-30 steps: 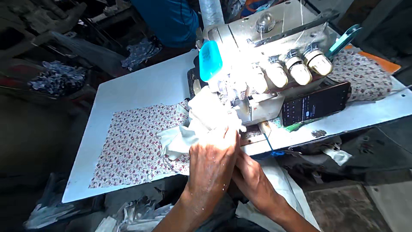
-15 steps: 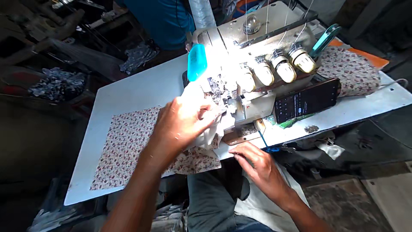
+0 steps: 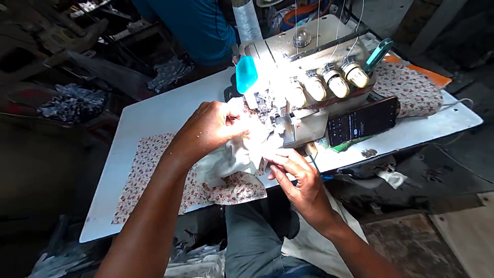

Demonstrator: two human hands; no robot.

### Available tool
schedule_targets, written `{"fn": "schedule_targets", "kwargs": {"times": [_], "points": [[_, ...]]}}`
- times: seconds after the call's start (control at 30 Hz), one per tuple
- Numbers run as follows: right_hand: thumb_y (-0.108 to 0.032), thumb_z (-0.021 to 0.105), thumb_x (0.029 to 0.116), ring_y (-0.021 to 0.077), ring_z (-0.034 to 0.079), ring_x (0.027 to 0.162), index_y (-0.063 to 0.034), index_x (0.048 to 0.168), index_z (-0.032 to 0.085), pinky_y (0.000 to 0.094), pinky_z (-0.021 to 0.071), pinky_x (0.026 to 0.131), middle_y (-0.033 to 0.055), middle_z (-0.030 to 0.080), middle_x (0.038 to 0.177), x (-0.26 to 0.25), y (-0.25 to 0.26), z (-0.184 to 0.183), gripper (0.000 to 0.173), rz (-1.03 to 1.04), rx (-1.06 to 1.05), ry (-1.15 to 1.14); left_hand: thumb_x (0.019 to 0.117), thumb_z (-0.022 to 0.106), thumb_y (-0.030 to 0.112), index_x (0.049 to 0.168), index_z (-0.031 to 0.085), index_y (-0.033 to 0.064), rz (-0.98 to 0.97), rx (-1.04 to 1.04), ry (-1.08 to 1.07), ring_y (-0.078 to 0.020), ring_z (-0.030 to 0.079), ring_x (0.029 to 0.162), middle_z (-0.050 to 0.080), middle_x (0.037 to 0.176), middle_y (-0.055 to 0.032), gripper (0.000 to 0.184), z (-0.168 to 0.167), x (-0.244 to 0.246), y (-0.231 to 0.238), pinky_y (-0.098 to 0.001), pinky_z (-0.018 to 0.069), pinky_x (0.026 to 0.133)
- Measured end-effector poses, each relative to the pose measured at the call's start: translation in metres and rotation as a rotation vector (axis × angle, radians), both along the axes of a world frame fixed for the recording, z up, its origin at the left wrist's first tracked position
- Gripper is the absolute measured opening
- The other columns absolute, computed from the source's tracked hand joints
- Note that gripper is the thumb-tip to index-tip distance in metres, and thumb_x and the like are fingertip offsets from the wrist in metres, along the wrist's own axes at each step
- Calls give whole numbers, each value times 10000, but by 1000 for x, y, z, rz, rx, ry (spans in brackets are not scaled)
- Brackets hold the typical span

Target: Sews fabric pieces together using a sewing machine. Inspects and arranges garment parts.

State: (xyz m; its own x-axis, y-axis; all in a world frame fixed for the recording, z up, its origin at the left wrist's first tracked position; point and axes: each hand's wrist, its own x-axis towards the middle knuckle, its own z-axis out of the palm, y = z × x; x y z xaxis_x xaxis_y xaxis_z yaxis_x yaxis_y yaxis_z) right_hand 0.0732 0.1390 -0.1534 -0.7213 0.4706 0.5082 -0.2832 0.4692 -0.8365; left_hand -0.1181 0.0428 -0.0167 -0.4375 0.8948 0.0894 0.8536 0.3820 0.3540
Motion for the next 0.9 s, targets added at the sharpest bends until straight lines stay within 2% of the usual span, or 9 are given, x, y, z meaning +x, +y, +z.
{"fn": "schedule_targets", "kwargs": {"times": [0.17, 0.33, 0.43, 0.5, 0.53, 0.6, 0.67, 0.77, 0.9], "points": [[-72, 625, 980, 58, 692, 876, -15, 1115, 761, 182, 582, 817, 81, 710, 1074, 7, 3, -6, 200, -15, 23, -26, 932, 716, 196, 790, 676, 82, -6, 12, 51, -123, 535, 653, 577, 704, -10, 187, -6, -2, -4, -363, 425, 627], [-72, 616, 979, 36, 686, 889, -36, 1145, 757, 175, 585, 811, 81, 686, 1166, 8, 13, 1, 221, -142, 50, -15, 950, 713, 277, 793, 689, 80, -5, 8, 87, -179, 577, 683, 601, 719, -36, 253, -5, -2, -3, -430, 441, 631], [-65, 609, 978, 44, 694, 849, 3, 1075, 752, 181, 585, 789, 84, 717, 1058, -1, 5, 2, 186, -136, 17, -14, 951, 710, 261, 725, 612, 98, 2, 9, 119, -147, 510, 622, 524, 661, -6, 296, 2, 4, 1, -382, 392, 593], [-63, 605, 983, 85, 697, 842, 37, 1158, 711, 225, 595, 761, 111, 716, 1046, -14, -7, 4, 228, -26, -39, -15, 948, 704, 280, 689, 560, 107, 16, 3, 167, -133, 456, 576, 458, 616, 11, 343, 10, 15, 7, -362, 351, 567], [-66, 608, 987, 119, 711, 908, 51, 1271, 663, 261, 601, 797, 148, 703, 1167, -21, -14, 7, 313, 45, -60, -23, 942, 705, 293, 694, 574, 108, 14, 2, 198, -137, 466, 578, 469, 617, 9, 336, 14, 22, 10, -366, 355, 568], [-72, 638, 971, 173, 710, 980, 65, 1375, 580, 304, 601, 840, 192, 650, 1289, -35, -28, 12, 431, 121, -65, -11, 930, 714, 306, 776, 683, 115, -12, 3, 260, -175, 565, 630, 587, 674, -19, 248, 18, 37, 14, -408, 417, 593], [-79, 665, 956, 211, 691, 1077, 86, 1368, 570, 311, 579, 902, 224, 620, 1333, -44, -36, 18, 454, 144, -56, 21, 931, 710, 301, 859, 756, 125, -33, 1, 294, -212, 623, 681, 663, 739, -44, 196, 18, 43, 15, -445, 446, 618], [-72, 647, 963, 211, 688, 1106, 88, 1380, 555, 307, 583, 910, 241, 580, 1385, -42, -36, 15, 456, 215, -57, 50, 936, 696, 312, 789, 688, 112, -48, 16, 261, -158, 543, 620, 577, 674, -11, 249, 14, 35, 11, -387, 397, 582], [-98, 638, 984, 162, 715, 1005, 37, 1450, 526, 297, 600, 876, 207, 563, 1427, -33, -31, 8, 499, 284, -112, -7, 921, 695, 278, 721, 636, 125, -100, 51, 164, -31, 461, 586, 508, 641, 54, 258, 12, 28, 7, -247, 346, 563]]}}
